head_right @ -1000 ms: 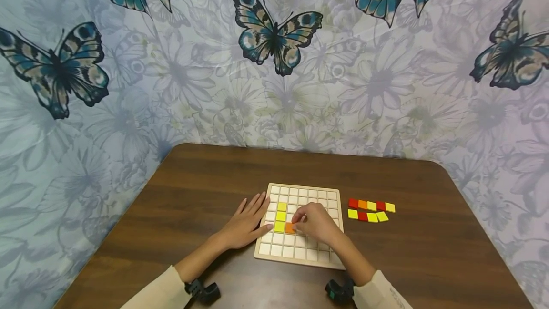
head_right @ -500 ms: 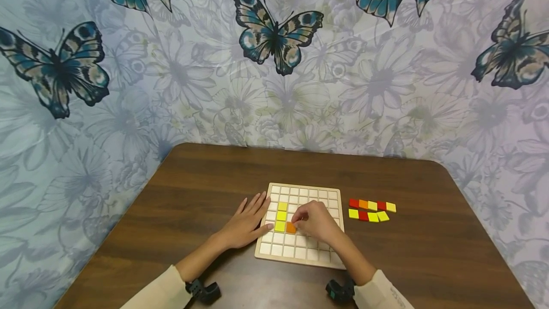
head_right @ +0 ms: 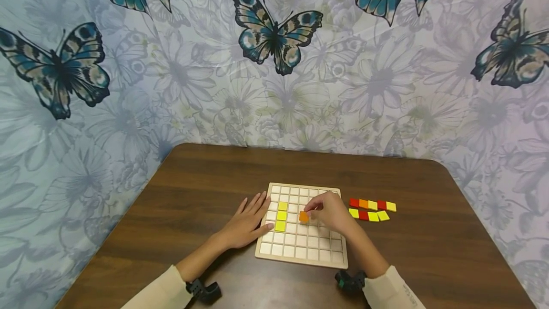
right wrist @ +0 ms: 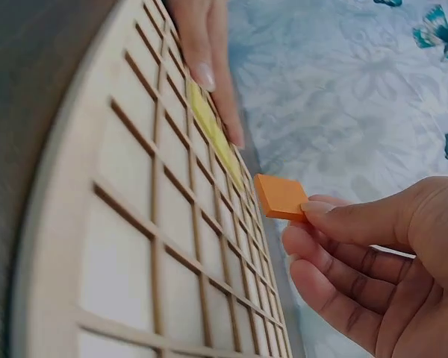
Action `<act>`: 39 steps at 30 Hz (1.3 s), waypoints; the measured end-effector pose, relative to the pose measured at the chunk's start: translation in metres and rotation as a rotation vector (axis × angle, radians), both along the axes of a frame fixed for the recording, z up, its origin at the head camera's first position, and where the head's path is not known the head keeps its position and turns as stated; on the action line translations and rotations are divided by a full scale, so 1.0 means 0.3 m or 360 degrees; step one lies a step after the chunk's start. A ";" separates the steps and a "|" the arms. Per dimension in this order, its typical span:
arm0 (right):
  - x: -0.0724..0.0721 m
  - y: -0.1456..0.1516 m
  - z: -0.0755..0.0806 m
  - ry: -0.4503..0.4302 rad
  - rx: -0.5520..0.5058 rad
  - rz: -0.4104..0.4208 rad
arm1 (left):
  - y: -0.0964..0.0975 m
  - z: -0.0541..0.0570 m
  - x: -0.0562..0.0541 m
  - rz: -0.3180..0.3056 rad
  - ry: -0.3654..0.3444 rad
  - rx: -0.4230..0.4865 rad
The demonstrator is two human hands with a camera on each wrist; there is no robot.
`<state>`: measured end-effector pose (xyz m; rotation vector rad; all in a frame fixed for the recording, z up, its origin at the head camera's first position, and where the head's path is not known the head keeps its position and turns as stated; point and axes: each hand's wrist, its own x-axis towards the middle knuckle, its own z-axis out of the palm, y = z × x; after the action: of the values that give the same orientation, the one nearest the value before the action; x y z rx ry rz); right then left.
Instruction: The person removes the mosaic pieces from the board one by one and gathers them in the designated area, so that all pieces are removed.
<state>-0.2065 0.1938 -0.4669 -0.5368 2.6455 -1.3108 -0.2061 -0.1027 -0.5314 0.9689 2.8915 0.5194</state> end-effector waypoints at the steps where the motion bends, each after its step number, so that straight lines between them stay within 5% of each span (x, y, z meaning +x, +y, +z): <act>1: -0.002 0.009 0.005 -0.0021 -0.0019 -0.0002 | 0.000 -0.001 0.000 0.0000 0.0000 -0.0002; 30: -0.048 0.260 0.075 -0.0182 -0.0198 -0.0190 | 0.003 0.011 0.006 -0.0002 -0.0007 0.0006; 39: -0.057 0.325 0.077 -0.0116 -0.0036 -0.0268 | 0.003 0.005 0.006 0.0005 -0.0005 0.0029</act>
<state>-0.2235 0.2912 -0.4437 -0.2676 2.6678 -1.3783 -0.2043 -0.1018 -0.5299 0.9649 2.8911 0.5483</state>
